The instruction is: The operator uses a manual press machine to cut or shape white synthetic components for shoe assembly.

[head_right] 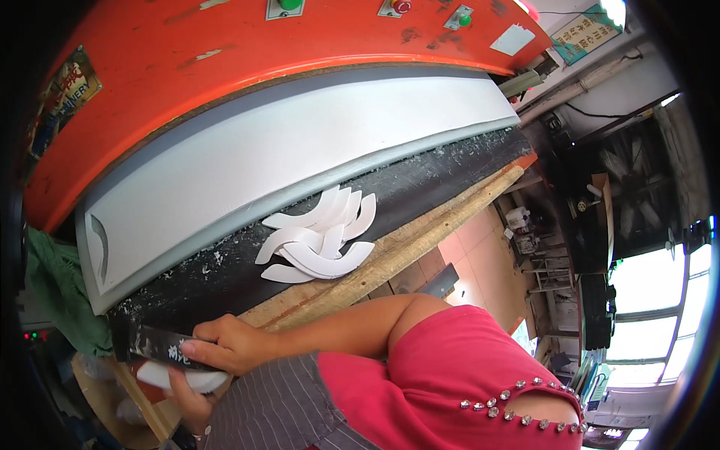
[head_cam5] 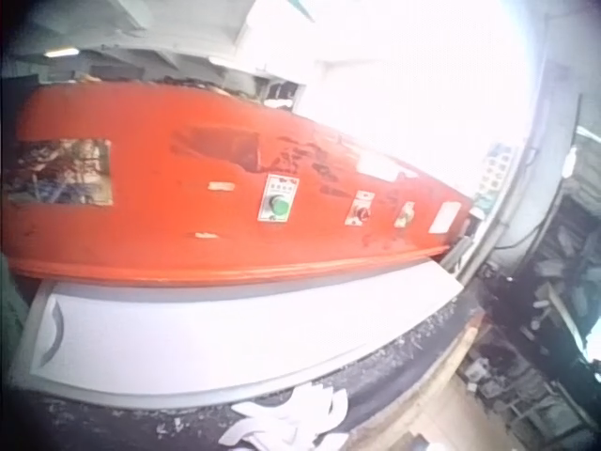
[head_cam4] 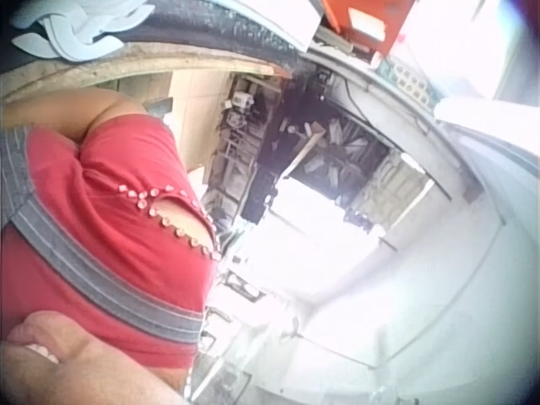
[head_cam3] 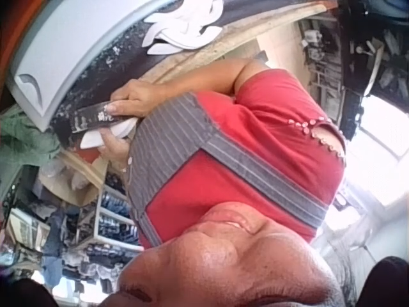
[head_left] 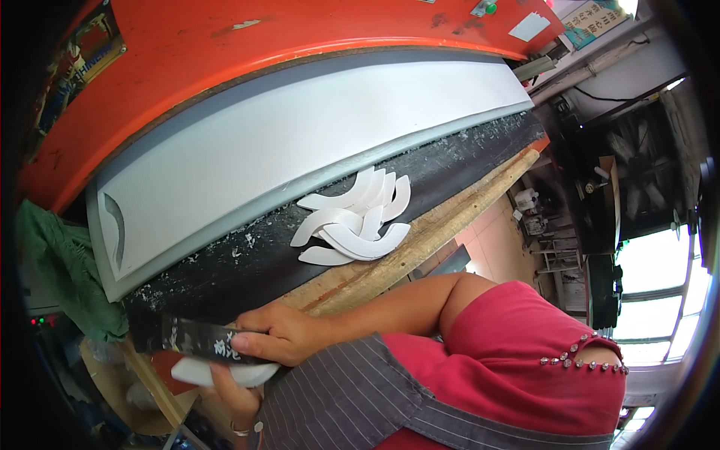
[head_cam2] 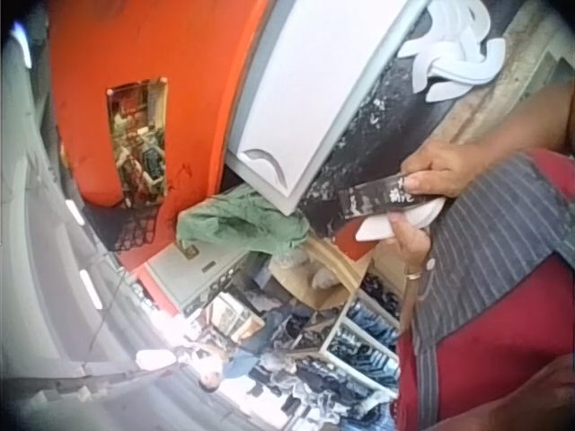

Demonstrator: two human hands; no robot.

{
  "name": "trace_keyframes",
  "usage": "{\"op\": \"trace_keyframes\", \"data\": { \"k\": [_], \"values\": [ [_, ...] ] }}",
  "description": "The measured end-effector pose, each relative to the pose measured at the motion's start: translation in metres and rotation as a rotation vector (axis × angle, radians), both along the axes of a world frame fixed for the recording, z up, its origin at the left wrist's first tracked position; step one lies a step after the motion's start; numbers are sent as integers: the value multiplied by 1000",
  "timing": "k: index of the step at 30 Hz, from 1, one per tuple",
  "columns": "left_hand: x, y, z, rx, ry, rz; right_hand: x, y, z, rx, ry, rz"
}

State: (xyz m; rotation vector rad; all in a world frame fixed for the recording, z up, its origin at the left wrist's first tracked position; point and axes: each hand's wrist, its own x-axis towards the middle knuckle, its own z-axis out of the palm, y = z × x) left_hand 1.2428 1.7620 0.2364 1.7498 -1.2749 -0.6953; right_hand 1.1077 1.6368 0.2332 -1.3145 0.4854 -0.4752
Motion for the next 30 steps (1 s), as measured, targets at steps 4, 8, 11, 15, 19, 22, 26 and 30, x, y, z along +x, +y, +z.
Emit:
{"op": "trace_keyframes", "data": {
  "k": [4, 8, 11, 15, 19, 22, 26, 30],
  "values": [
    [23, 22, 19, -60, -326, -252, -8, 3, 8, 28, -25, -12],
    [43, 33, 15, -241, -466, -408, -10, 9, 11, -120, -60, 8],
    [47, 52, -4, -324, -382, -407, -16, -5, 15, -356, 56, -20],
    [63, 122, 15, -72, -333, 450, -68, -88, 15, -88, 616, -579],
    [76, 135, 5, -144, 147, 869, -126, -168, 0, -631, 947, -679],
    [66, 101, -6, -271, 866, 578, -121, -202, -17, -1160, 1095, -484],
    [40, 56, -5, -303, 1037, 633, -110, -207, -24, -1343, 1123, -242],
    [30, 41, 0, -279, 1288, 616, -114, -177, -17, -1586, 747, -603]
  ]
}}
